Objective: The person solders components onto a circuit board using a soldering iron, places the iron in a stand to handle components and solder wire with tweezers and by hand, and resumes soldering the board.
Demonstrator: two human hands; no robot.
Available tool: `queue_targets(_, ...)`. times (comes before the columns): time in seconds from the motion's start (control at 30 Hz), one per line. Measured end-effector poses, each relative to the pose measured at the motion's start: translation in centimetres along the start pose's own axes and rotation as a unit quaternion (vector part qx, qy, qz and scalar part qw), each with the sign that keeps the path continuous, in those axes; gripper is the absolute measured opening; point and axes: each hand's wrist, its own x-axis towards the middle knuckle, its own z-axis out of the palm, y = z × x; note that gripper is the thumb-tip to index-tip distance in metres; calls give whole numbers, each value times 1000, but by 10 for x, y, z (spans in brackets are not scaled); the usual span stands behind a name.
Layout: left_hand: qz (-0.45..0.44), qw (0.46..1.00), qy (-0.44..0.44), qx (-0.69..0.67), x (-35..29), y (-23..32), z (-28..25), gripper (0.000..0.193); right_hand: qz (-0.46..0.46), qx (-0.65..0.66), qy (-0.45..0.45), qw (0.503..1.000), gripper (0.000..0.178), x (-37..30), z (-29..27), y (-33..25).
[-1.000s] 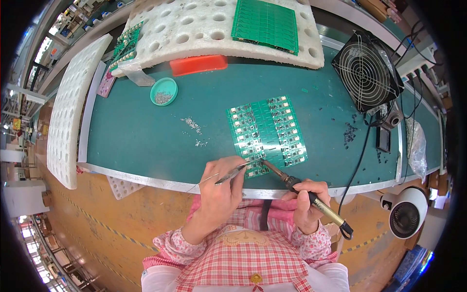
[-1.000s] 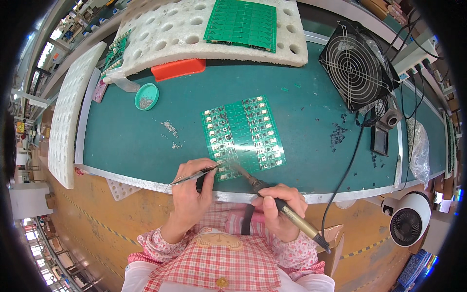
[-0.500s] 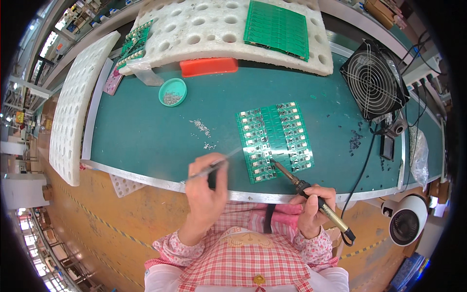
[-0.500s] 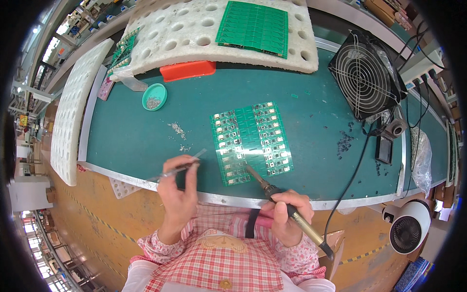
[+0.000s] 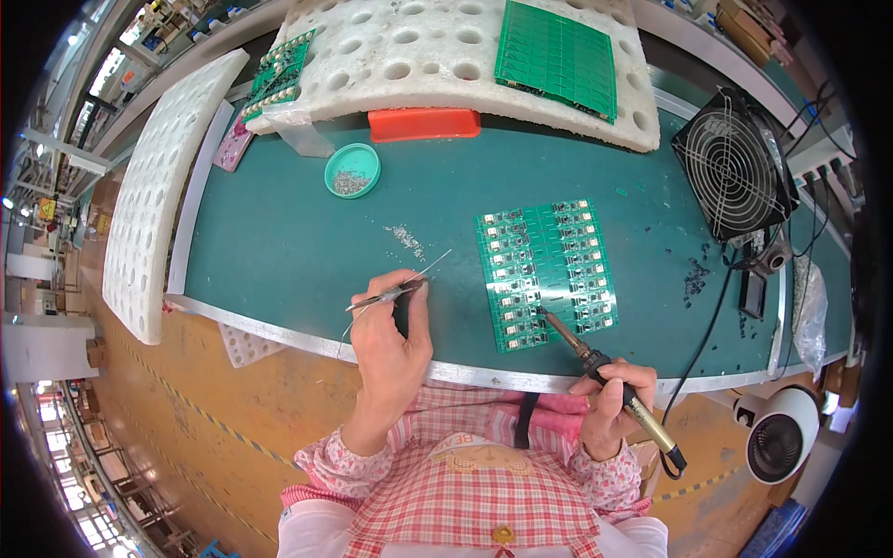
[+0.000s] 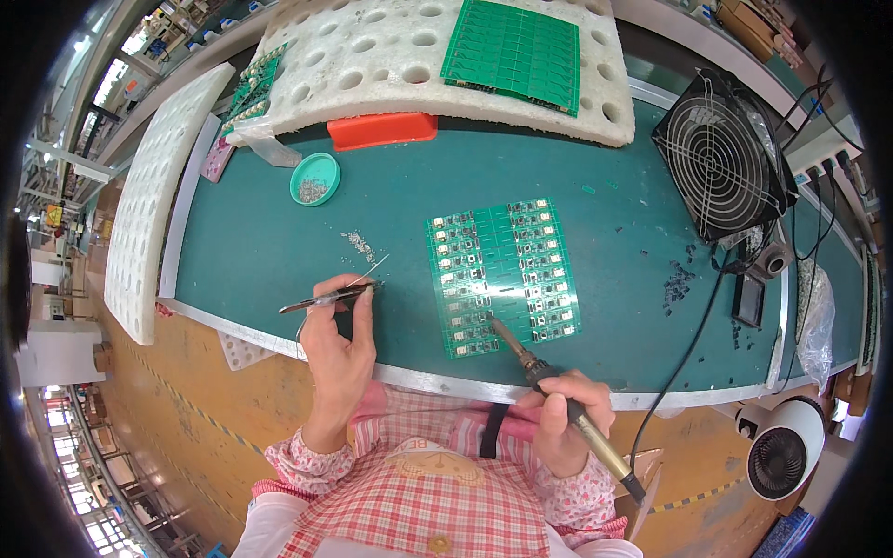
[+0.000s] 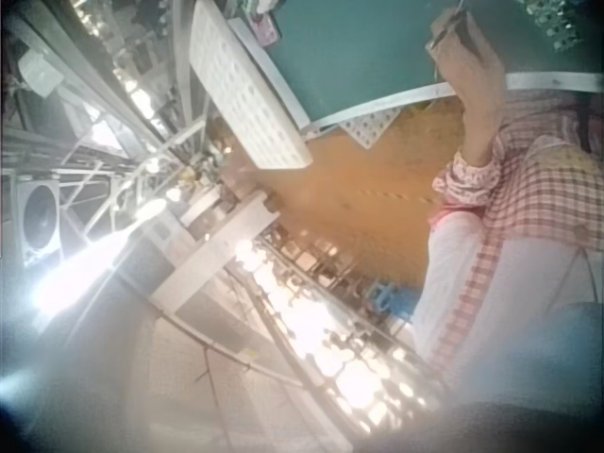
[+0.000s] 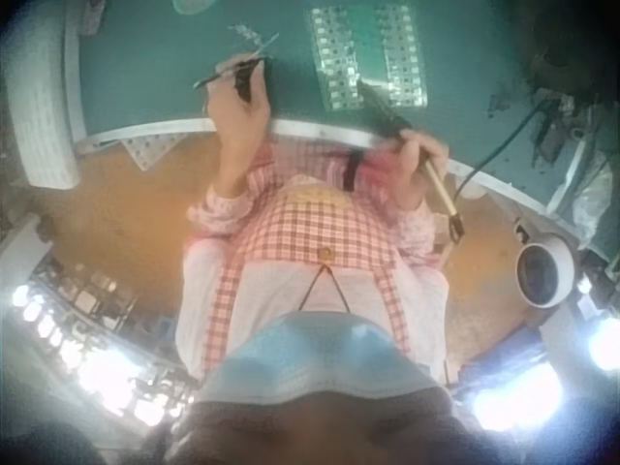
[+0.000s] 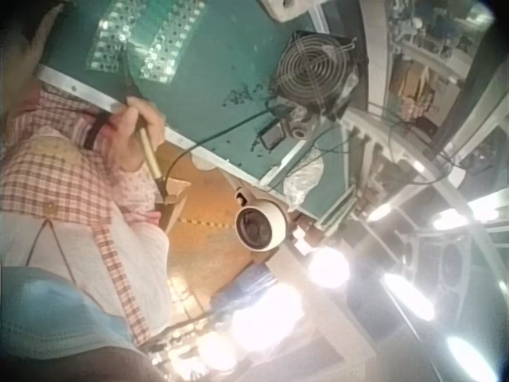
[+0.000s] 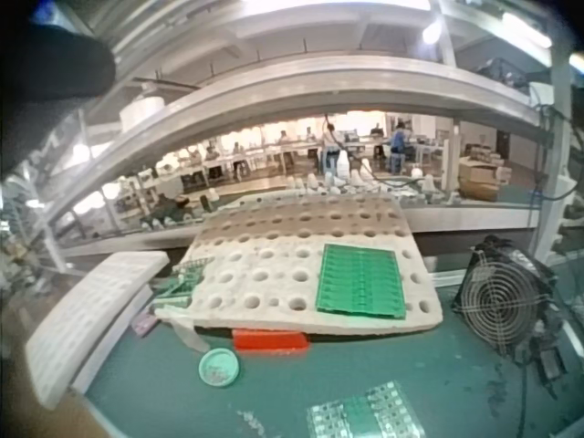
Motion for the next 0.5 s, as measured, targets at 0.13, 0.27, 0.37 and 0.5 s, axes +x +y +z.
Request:
queue_targets(0.13, -5, 1000, -13, 12, 0, 0, 1, 8, -2, 3, -3, 1000, 25, 0, -1, 1)
queue_targets(0.27, -10, 1000, -11, 12, 1, 0, 3, 8, -1, 7, -3, 1000, 24, -1, -2, 2)
queue_targets(0.37, -9, 1000, -13, 8, 0, -1, 3, 8, -3, 9, -7, 1000, 24, 0, -1, 1)
queue_targets(0.5, -16, 1000, -12, 18, 0, 0, 3, 8, -9, 4, -12, 1000, 23, 0, -3, 0)
